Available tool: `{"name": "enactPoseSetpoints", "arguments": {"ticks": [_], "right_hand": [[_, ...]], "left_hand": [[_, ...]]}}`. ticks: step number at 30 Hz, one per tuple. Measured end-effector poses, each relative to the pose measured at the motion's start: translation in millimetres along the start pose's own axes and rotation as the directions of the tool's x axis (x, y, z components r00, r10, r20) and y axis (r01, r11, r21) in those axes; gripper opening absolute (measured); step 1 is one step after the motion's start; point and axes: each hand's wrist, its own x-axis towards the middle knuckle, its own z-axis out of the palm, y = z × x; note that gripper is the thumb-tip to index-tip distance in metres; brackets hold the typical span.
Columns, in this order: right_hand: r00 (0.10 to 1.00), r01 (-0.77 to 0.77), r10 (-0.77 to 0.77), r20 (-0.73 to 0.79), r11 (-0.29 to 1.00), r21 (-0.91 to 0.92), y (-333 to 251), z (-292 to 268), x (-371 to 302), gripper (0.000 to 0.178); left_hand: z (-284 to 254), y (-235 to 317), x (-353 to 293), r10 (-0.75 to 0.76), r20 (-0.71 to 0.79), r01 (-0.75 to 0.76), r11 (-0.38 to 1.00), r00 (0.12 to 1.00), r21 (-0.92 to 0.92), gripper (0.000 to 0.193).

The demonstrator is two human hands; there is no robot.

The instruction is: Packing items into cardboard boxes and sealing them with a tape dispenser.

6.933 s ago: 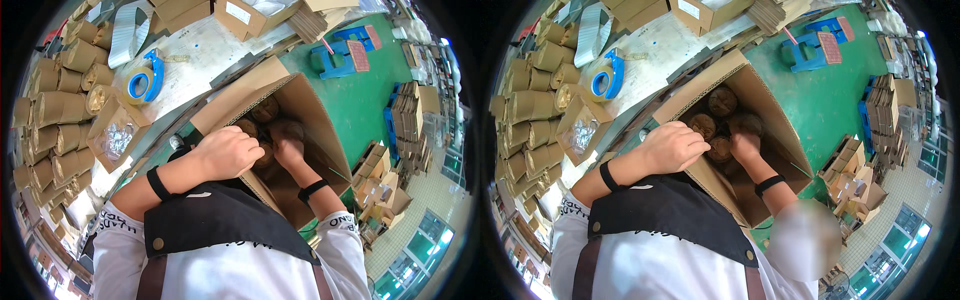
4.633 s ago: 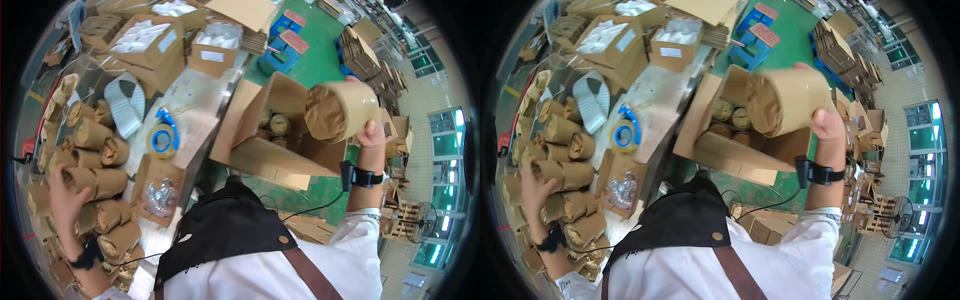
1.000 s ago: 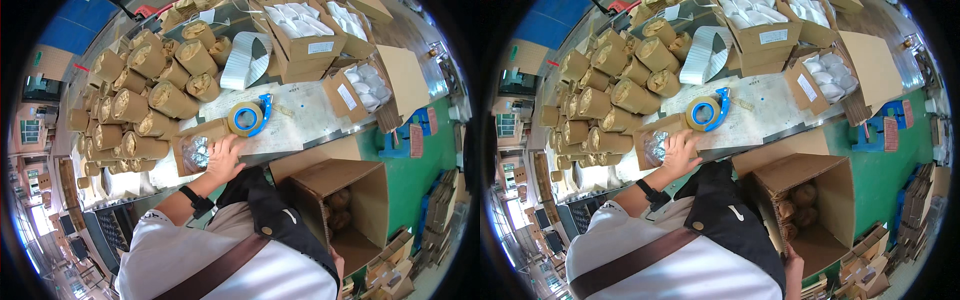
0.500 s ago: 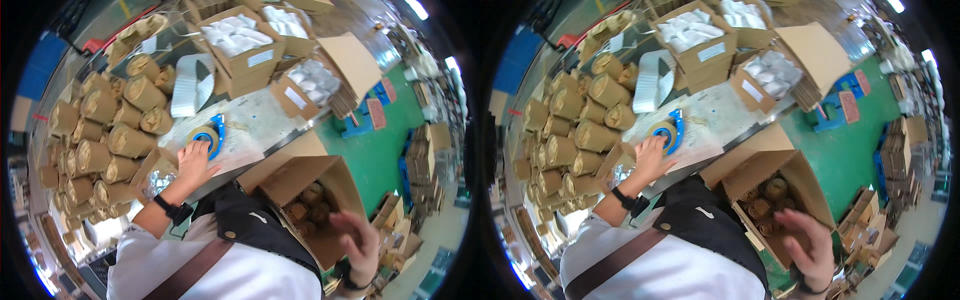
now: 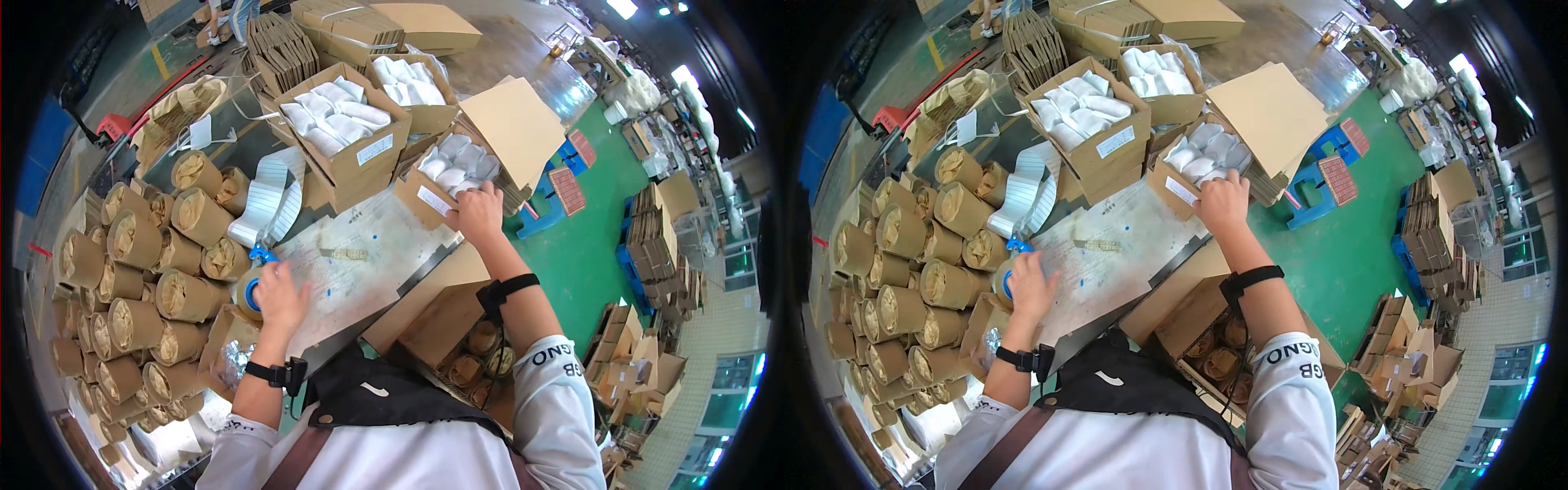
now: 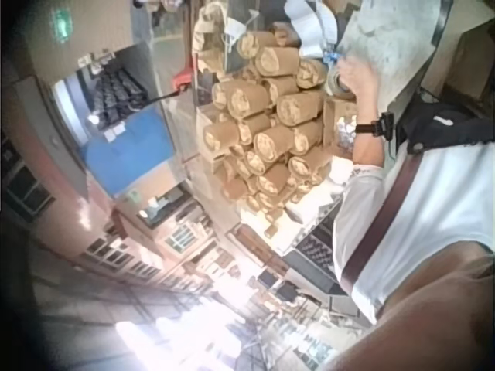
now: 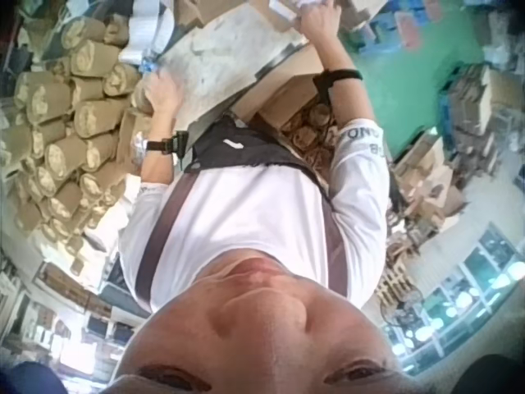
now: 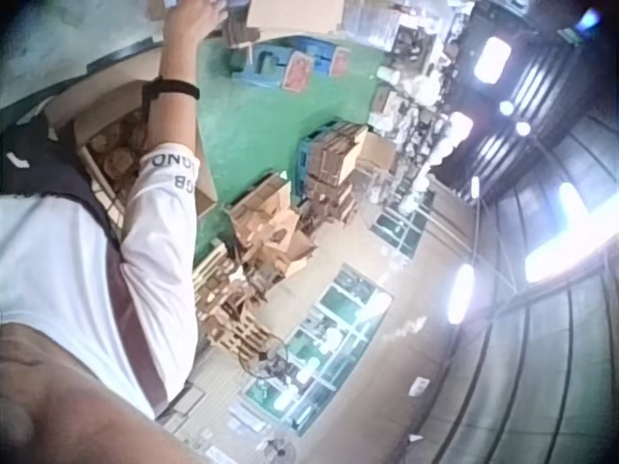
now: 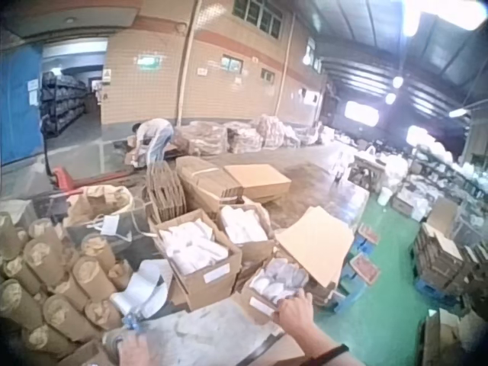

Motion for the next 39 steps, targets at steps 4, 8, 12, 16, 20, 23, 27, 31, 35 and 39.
{"name": "enactPoseSetpoints", "arguments": {"ticks": [4,8,12,16,20,23,27,31,35,39], "right_hand": [[0.993,0.078,-0.094,0.073,0.977,0.199,-3,14,3,0.017],[0.964,0.224,-0.264,0.033,0.873,0.433,-23,10,-19,0.014],[0.931,0.339,-0.364,-0.042,0.812,0.475,-39,-1,-63,0.012],[0.880,0.412,-0.470,0.063,0.824,0.390,-56,6,-92,0.010],[0.762,0.528,-0.630,0.153,0.740,0.417,-86,0,-125,0.014],[0.579,0.525,-0.715,0.391,0.694,0.492,-94,8,-122,0.016],[0.581,0.312,-0.597,0.553,0.791,0.526,-79,-7,-113,0.018],[0.751,0.204,-0.501,0.429,0.795,0.572,-77,-15,-87,0.019],[0.705,0.193,-0.454,0.544,0.862,0.469,-121,20,-80,0.025],[0.697,0.222,-0.311,0.646,0.950,0.218,-148,39,-92,0.030]], "left_hand": [[3,86,40,0.312,0.454,0.287,0.457,0.835,-0.842,0.076],[-2,157,112,0.316,0.745,0.793,-0.046,0.588,-0.607,0.085],[1,159,118,0.472,0.715,0.851,-0.193,0.516,-0.487,0.072],[23,124,59,0.428,0.675,0.798,-0.288,0.601,-0.529,0.049],[23,73,-4,0.382,0.619,0.725,-0.436,0.686,-0.533,0.049],[22,27,-16,0.290,0.852,0.894,-0.029,0.436,-0.448,0.056],[-49,27,-27,0.341,0.911,0.363,0.838,0.234,-0.407,0.043],[-21,30,-7,0.323,0.100,-0.235,0.838,0.941,-0.492,0.029],[4,67,2,0.443,-0.004,-0.442,0.893,0.897,-0.086,0.032],[31,79,-12,0.416,0.092,-0.425,0.897,0.905,0.122,0.035]]}}
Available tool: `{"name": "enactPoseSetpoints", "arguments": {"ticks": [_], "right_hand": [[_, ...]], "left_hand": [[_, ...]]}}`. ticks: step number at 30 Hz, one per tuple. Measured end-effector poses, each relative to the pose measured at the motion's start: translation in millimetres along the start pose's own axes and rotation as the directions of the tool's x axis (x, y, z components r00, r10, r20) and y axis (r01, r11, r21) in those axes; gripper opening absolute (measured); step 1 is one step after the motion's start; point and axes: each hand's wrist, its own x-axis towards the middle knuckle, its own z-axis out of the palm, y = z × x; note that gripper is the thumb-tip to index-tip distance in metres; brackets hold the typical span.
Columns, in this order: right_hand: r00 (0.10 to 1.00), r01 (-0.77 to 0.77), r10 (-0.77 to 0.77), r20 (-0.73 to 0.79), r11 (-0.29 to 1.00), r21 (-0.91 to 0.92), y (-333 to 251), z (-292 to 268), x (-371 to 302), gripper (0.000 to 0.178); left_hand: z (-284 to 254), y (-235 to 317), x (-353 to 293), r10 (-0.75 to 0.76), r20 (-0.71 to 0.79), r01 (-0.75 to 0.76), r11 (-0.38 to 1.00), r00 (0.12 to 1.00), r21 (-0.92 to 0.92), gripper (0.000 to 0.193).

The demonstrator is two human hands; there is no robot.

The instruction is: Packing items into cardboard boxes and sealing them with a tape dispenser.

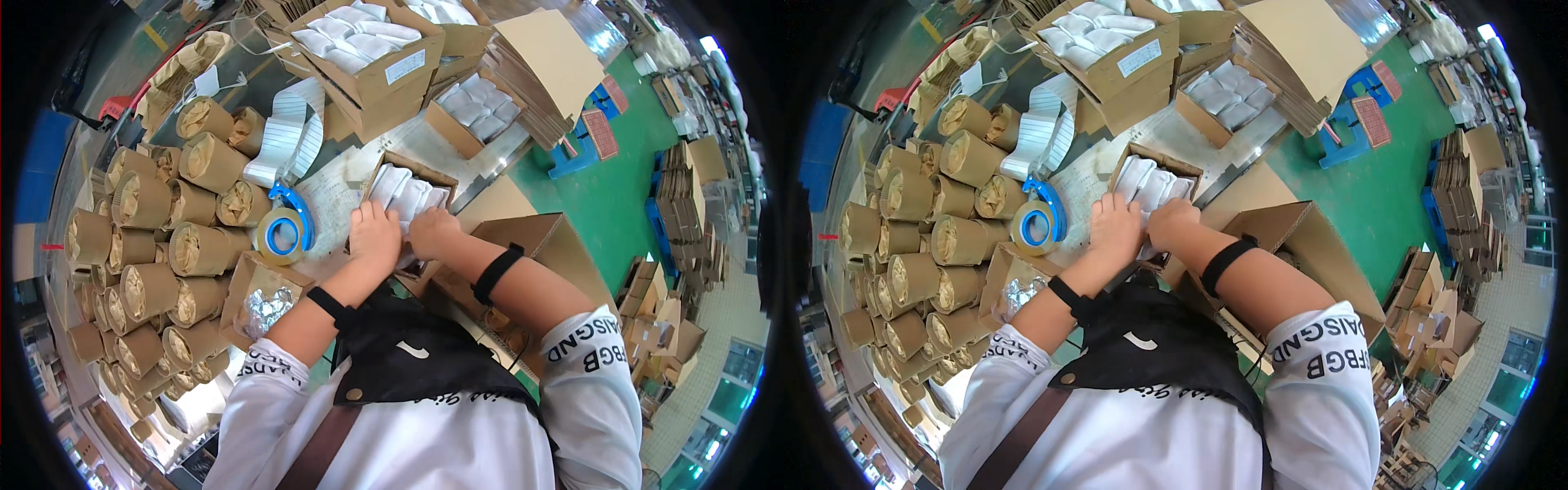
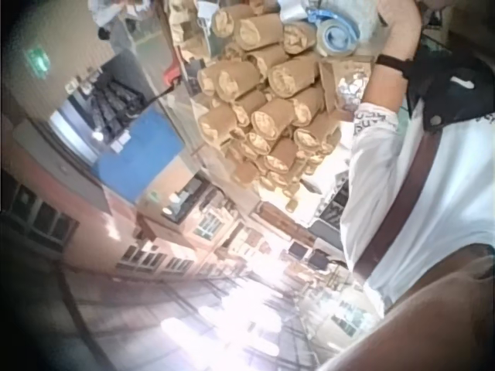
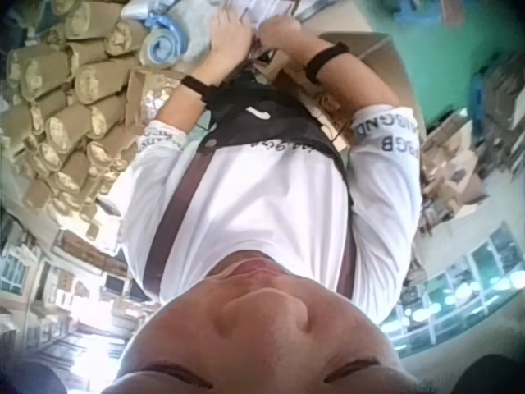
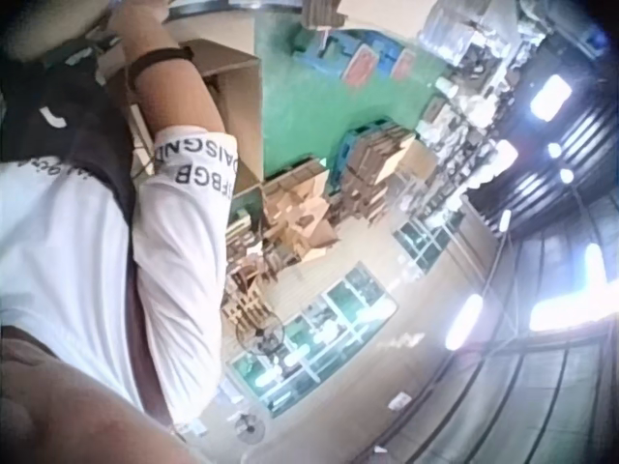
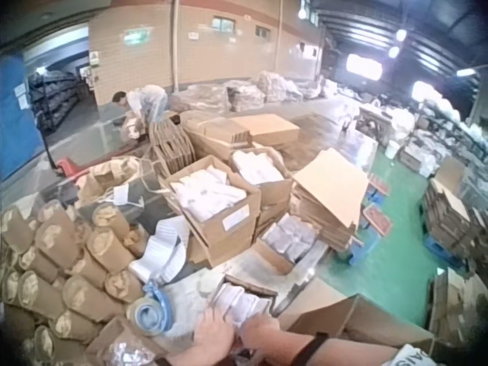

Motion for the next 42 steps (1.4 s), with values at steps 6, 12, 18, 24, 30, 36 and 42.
{"name": "enactPoseSetpoints", "arguments": {"ticks": [6,12,18,24,30,36,42], "right_hand": [[0.998,-0.022,0.016,0.060,0.994,0.106,-7,0,6,0.044],[0.985,-0.173,0.162,0.064,0.868,0.465,13,-14,-11,0.051],[0.929,0.335,0.086,-0.360,0.215,0.917,91,-50,-128,0.046],[0.600,0.789,0.553,-0.577,-0.526,0.316,129,23,-292,0.073],[0.676,0.714,0.715,-0.177,-0.577,0.396,173,127,-384,0.069],[0.679,0.094,0.607,-0.413,0.487,0.869,229,149,-400,0.067],[0.817,-0.452,0.499,-0.289,0.865,0.217,239,123,-278,0.016]], "left_hand": [[-3,-3,-4,0.023,0.077,-0.023,1.000,0.997,-0.010,0.035],[-22,-14,7,0.087,0.313,0.038,0.927,0.946,-0.373,0.049],[-13,9,-3,-0.022,0.175,0.046,0.990,0.984,-0.136,0.056],[9,19,0,-0.118,0.166,0.144,0.977,0.979,-0.157,0.074],[-29,-12,-13,-0.223,-0.158,-0.039,0.462,0.962,-0.886,0.066],[-181,199,34,0.765,0.194,-0.188,0.380,0.614,-0.906,0.068],[43,388,29,0.445,0.883,-0.713,0.569,-0.152,-0.409,0.029]]}}
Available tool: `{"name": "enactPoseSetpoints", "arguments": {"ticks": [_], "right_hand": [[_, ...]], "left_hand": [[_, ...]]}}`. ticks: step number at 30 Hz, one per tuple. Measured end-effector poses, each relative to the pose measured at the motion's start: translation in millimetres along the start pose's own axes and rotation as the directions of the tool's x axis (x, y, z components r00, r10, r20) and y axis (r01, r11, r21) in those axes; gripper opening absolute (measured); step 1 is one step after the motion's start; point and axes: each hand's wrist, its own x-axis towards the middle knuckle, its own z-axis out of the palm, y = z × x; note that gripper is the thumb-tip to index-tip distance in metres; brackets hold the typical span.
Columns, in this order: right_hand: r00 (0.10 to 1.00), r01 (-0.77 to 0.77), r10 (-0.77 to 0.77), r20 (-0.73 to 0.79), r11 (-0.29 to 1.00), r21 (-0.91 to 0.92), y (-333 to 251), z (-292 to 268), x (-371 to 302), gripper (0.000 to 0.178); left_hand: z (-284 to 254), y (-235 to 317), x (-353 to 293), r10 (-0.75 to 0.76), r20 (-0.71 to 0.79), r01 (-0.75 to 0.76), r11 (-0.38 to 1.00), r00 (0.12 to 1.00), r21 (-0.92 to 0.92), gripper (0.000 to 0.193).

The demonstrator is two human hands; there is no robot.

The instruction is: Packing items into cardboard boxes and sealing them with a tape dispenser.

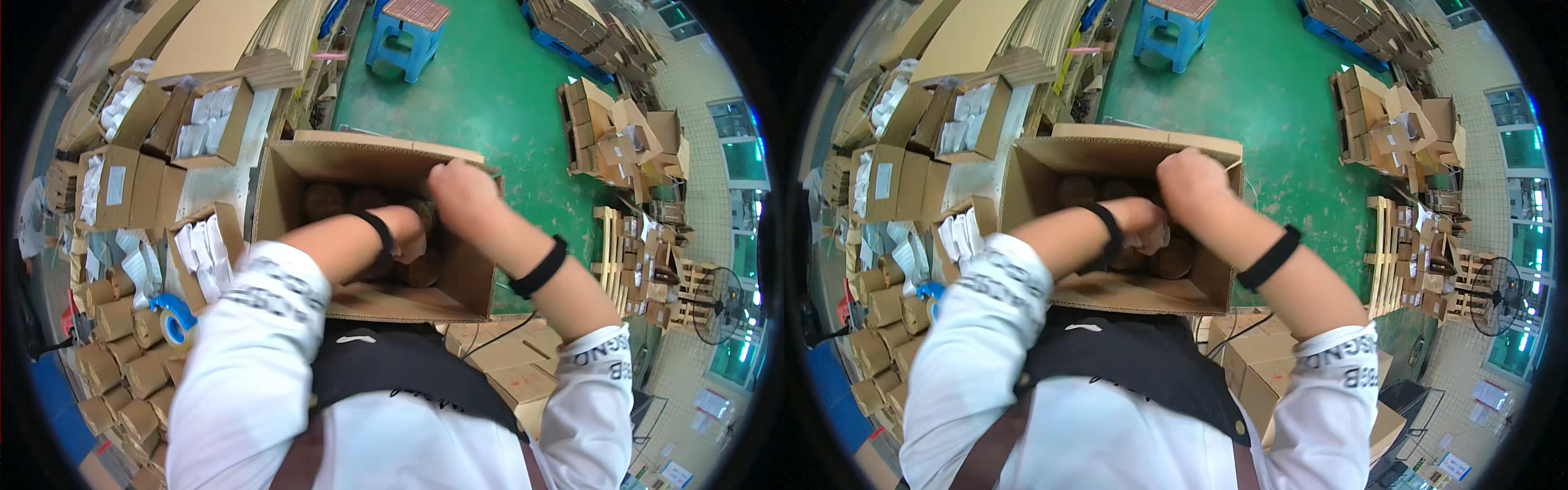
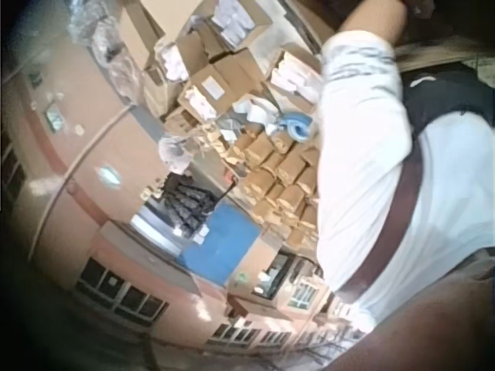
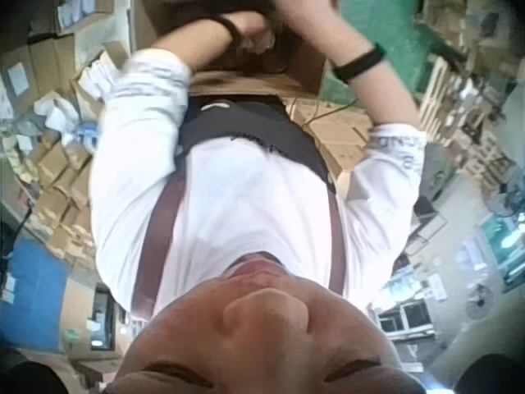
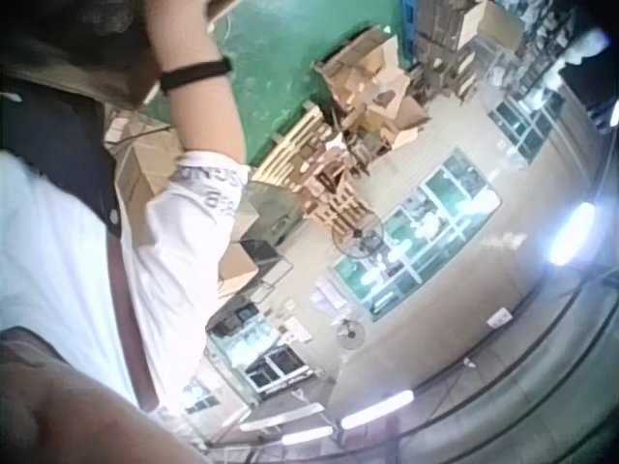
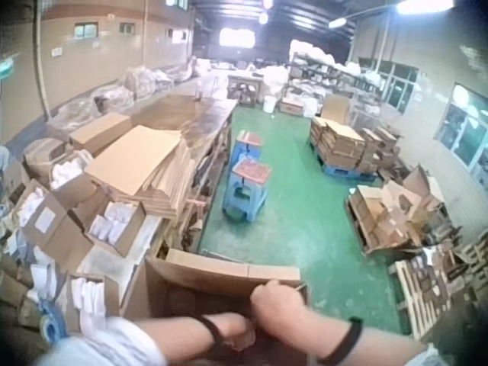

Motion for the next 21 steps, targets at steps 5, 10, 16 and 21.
{"name": "enactPoseSetpoints", "arguments": {"ticks": [5,10,16,21], "right_hand": [[0.943,-0.072,0.081,0.322,0.997,-0.039,-12,52,34,0.019],[0.827,-0.308,0.318,0.464,0.946,-0.099,-13,108,75,0.023],[0.729,-0.681,0.244,0.640,0.346,0.645,40,94,36,0.033],[0.758,-0.503,0.213,0.617,-0.411,0.760,22,71,-2,0.064]], "left_hand": [[47,0,32,0.035,-0.356,-0.012,0.998,0.934,0.065,0.029],[21,-23,42,0.052,0.027,-0.052,0.999,0.998,-0.007,0.023],[4,-51,30,0.304,-0.450,-0.376,-0.272,0.840,-0.886,0.025],[0,-31,6,0.378,-0.617,-0.323,-0.602,0.690,-0.730,0.052]]}}
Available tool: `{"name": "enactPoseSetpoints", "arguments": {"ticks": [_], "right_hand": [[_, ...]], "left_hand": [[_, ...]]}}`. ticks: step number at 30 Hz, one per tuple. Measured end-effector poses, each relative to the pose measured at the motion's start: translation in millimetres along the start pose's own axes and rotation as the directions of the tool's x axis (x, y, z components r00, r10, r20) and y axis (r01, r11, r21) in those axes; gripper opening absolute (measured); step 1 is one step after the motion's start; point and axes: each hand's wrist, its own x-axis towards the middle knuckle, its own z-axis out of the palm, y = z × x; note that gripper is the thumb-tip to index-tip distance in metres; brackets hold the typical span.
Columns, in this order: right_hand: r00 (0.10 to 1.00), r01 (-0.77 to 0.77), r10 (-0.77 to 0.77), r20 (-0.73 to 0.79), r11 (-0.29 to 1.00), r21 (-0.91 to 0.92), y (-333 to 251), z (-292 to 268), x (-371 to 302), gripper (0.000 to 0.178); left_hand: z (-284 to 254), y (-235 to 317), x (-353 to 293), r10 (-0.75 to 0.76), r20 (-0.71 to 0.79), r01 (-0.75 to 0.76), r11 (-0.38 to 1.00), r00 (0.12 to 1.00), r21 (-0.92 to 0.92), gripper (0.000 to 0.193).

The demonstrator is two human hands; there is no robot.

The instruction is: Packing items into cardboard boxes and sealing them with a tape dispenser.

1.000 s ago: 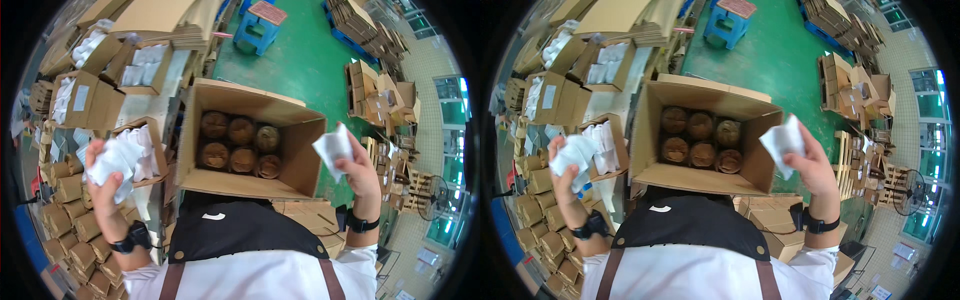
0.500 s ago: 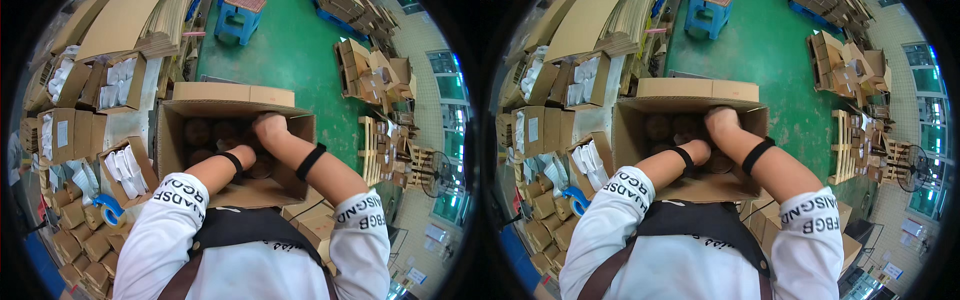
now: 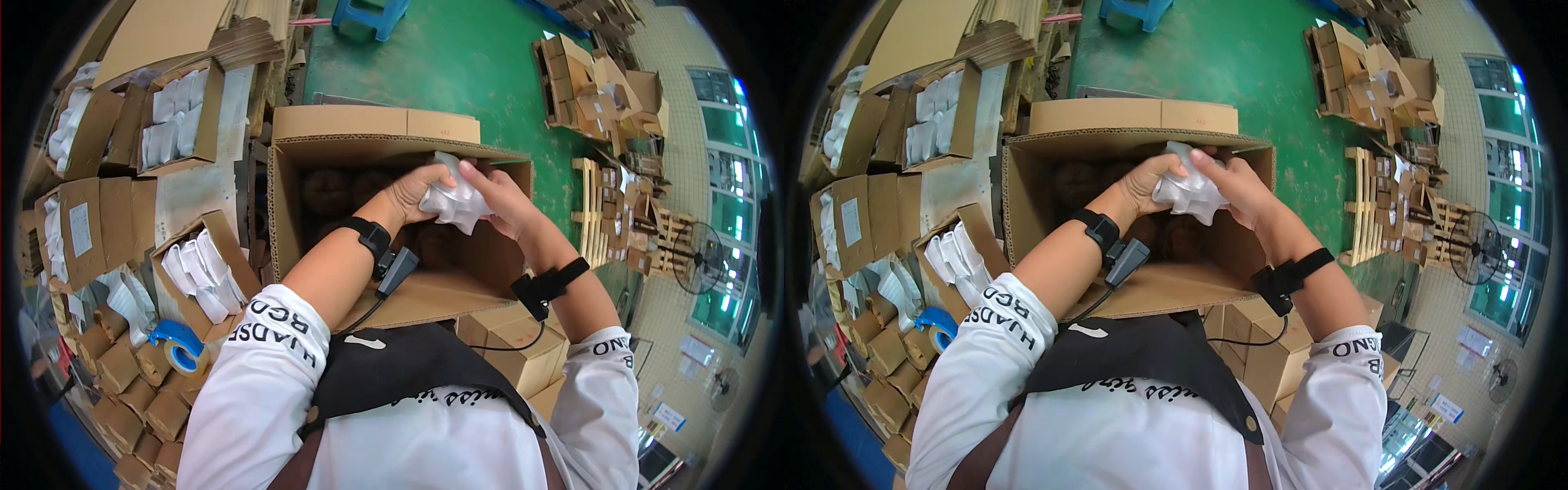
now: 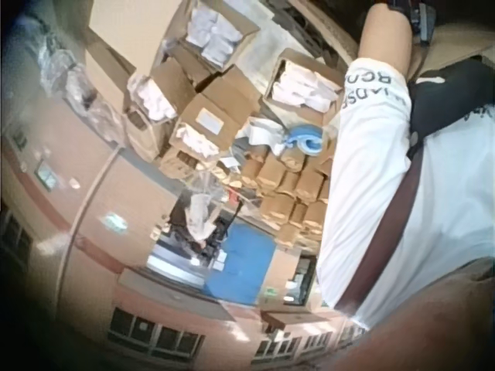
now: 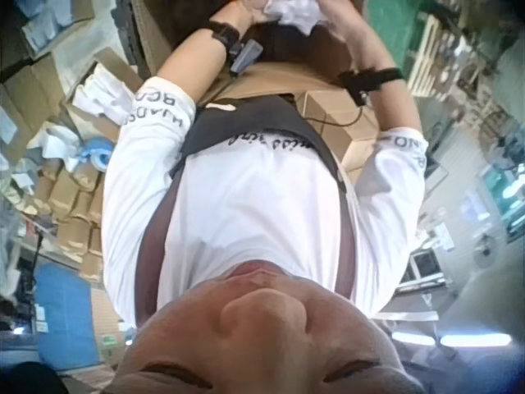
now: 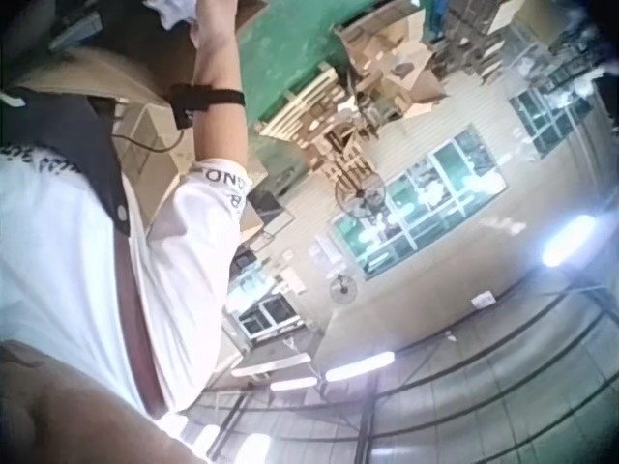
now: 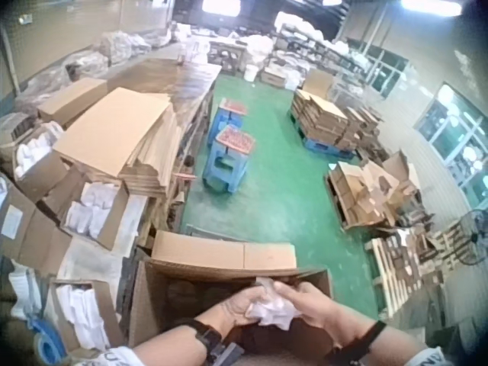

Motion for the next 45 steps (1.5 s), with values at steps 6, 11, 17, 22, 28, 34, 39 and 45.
{"name": "enactPoseSetpoints", "arguments": {"ticks": [6,11,17,22,28,34,39,45], "right_hand": [[0.991,0.127,-0.137,0.014,0.949,0.290,19,8,-28,0.072],[0.990,0.142,-0.129,-0.061,0.855,0.499,37,14,-48,0.059],[0.972,0.226,-0.187,-0.144,0.914,0.338,44,4,-77,0.053],[0.955,0.292,-0.295,0.014,0.951,0.101,7,-15,-87,0.052],[0.959,0.147,-0.254,0.122,0.079,-0.986,-9,3,-25,0.030],[0.937,0.087,-0.327,0.123,-0.123,-0.989,71,34,49,0.019],[0.965,-0.073,-0.261,-0.017,-0.208,-0.975,119,21,83,0.017],[0.900,-0.108,-0.435,-0.019,-0.181,-0.978,127,27,78,0.018]], "left_hand": [[17,-1,-9,0.101,0.118,-0.089,0.991,0.988,-0.100,0.058],[27,-15,1,0.155,0.039,-0.151,0.984,0.987,-0.097,0.073],[-12,12,-18,-0.067,-0.100,0.088,0.972,0.993,0.218,0.078],[-30,-51,4,-0.468,-0.555,0.465,-0.303,0.688,0.832,0.076],[-19,-90,-2,-0.418,-0.637,0.122,-0.768,0.647,0.628,0.035],[-10,-94,27,-0.475,-0.600,0.051,-0.756,0.643,0.653,0.033],[-20,-88,10,-0.485,-0.572,0.127,-0.679,0.662,0.723,0.033],[-22,-79,6,-0.479,-0.549,0.224,-0.579,0.685,0.784,0.032]]}}
